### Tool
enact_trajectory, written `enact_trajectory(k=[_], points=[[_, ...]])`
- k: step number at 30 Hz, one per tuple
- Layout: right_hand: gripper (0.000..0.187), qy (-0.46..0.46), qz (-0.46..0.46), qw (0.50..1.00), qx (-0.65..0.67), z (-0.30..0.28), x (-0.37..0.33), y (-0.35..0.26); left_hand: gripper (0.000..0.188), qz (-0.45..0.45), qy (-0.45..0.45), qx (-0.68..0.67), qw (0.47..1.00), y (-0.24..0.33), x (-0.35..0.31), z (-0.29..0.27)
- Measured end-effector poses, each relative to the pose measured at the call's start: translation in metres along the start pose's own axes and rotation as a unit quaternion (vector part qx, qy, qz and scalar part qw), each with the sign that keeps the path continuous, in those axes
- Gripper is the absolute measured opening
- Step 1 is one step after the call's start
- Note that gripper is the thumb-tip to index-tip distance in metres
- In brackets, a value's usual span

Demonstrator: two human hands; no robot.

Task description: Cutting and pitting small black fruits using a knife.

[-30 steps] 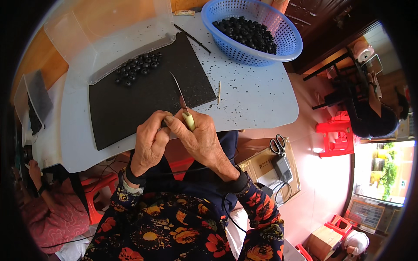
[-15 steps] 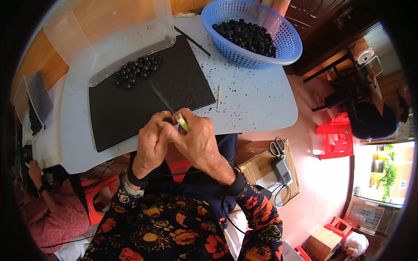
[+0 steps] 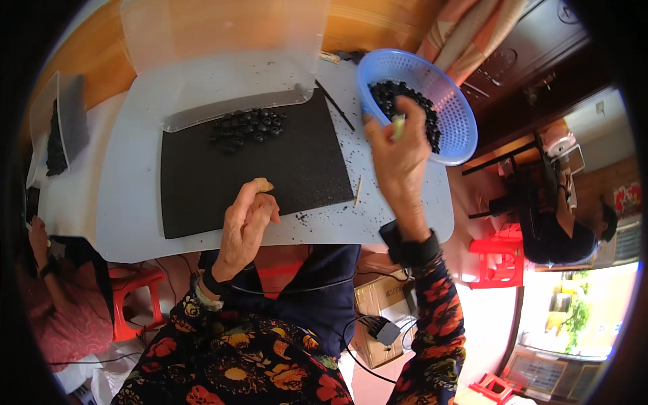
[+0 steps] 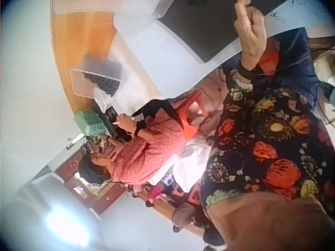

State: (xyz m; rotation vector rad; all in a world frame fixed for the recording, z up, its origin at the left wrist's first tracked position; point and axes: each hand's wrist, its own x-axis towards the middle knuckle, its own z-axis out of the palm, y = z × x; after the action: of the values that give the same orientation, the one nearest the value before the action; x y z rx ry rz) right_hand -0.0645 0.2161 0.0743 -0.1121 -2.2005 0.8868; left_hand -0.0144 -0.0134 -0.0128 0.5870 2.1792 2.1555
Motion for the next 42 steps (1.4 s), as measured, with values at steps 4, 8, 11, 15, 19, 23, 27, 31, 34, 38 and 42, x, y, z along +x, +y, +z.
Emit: enact_trajectory(k=[4,8,11,15,19,23,27,31,34,38,42], points=[[0.018,-0.231,0.026,0.97,0.069,0.054,-0.036,-0.03,0.026,0.002,0.006,-0.054,0.999,-0.006,-0.001,-0.003],[0.016,-0.256,-0.094,0.959,0.079,0.098,-0.035,-0.029,0.023,0.023,-0.001,-0.071,0.997,-0.004,-0.001,-0.004],[0.016,-0.296,-0.161,0.941,0.03,0.12,-0.033,-0.029,0.021,0.025,0.01,-0.081,0.996,-0.007,-0.003,-0.004],[0.016,-0.319,-0.17,0.932,-0.021,0.126,-0.031,-0.028,0.021,0.03,0.011,-0.108,0.994,-0.006,-0.004,-0.003],[0.016,-0.336,-0.075,0.939,-0.016,0.118,-0.038,-0.026,0.019,0.029,0.006,-0.104,0.994,-0.007,-0.003,-0.006],[0.015,-0.314,0.034,0.946,0.08,0.086,-0.046,-0.039,0.015,-0.015,0.007,-0.109,0.994,-0.01,-0.001,-0.004],[0.014,-0.316,0.19,0.916,0.155,0.047,-0.056,-0.049,0.017,-0.018,0.023,-0.134,0.991,-0.006,0.002,-0.003],[0.013,-0.336,0.24,0.877,0.244,0.025,-0.078,-0.049,0.02,-0.042,-0.03,-0.096,0.994,0.0,0.004,-0.006],[0.016,-0.327,0.191,0.871,0.313,0.023,-0.097,-0.04,0.023,-0.042,-0.078,-0.075,0.993,0.013,0.001,-0.006],[0.015,-0.292,0.188,0.869,0.352,0.013,-0.114,-0.044,0.027,-0.057,-0.112,-0.06,0.99,0.019,-0.004,-0.001],[0.014,-0.224,0.206,0.887,0.348,0.003,-0.129,-0.057,0.028,-0.024,-0.119,-0.12,0.985,0.015,-0.013,0.007]])
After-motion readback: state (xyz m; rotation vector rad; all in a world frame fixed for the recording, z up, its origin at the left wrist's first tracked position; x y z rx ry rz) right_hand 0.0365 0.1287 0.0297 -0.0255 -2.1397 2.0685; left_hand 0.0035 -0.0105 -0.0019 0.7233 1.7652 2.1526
